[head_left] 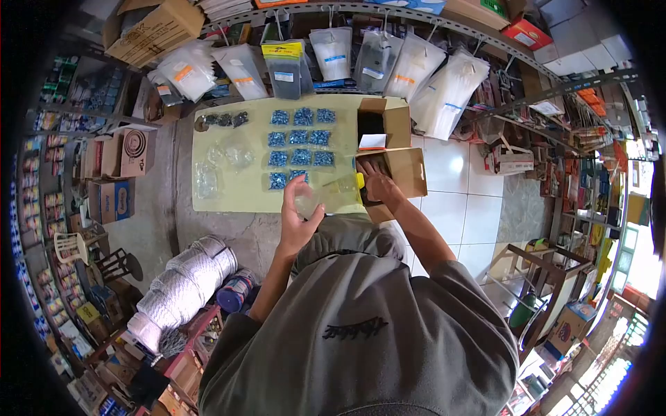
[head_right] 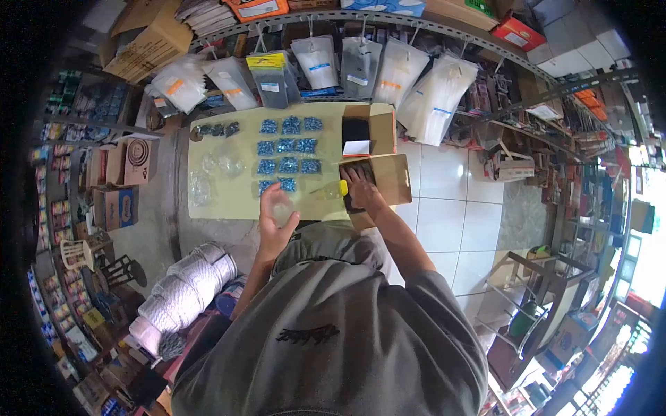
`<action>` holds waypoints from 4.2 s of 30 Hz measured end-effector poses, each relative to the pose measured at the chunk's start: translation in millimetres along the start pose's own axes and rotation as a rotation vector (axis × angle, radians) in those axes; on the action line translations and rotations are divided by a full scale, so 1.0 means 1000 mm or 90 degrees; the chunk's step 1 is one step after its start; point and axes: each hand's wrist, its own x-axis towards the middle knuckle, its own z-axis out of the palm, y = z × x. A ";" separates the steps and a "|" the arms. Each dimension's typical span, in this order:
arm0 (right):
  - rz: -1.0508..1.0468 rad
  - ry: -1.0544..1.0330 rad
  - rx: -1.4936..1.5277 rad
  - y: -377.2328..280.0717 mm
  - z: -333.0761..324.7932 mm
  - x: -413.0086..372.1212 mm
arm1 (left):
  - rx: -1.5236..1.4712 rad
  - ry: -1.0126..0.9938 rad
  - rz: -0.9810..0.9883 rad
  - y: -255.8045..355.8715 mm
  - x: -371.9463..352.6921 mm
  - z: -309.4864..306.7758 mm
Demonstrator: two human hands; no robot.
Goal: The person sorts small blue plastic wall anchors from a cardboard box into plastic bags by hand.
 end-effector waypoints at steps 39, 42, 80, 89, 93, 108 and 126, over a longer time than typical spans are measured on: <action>-0.041 -0.069 0.157 -0.013 0.030 -0.035 | -0.025 0.038 -0.001 -0.011 0.012 -0.010; 0.077 -0.110 0.290 -0.031 -0.017 -0.040 | -0.021 0.047 0.012 -0.010 0.013 -0.009; 0.238 -0.077 0.176 -0.034 -0.016 -0.030 | -0.014 0.045 -0.021 -0.018 0.024 -0.015; 0.007 -0.040 0.209 -0.030 -0.039 -0.025 | -0.018 0.044 -0.027 -0.022 0.025 -0.018; 0.193 -0.031 0.293 -0.034 -0.033 -0.025 | -0.029 0.049 -0.026 -0.021 0.026 -0.018; 0.098 0.233 0.146 -0.025 0.014 -0.019 | -0.011 0.037 -0.026 -0.023 0.026 -0.021; 0.002 -0.007 0.404 -0.012 0.029 -0.025 | -0.010 0.021 -0.024 -0.023 0.028 -0.018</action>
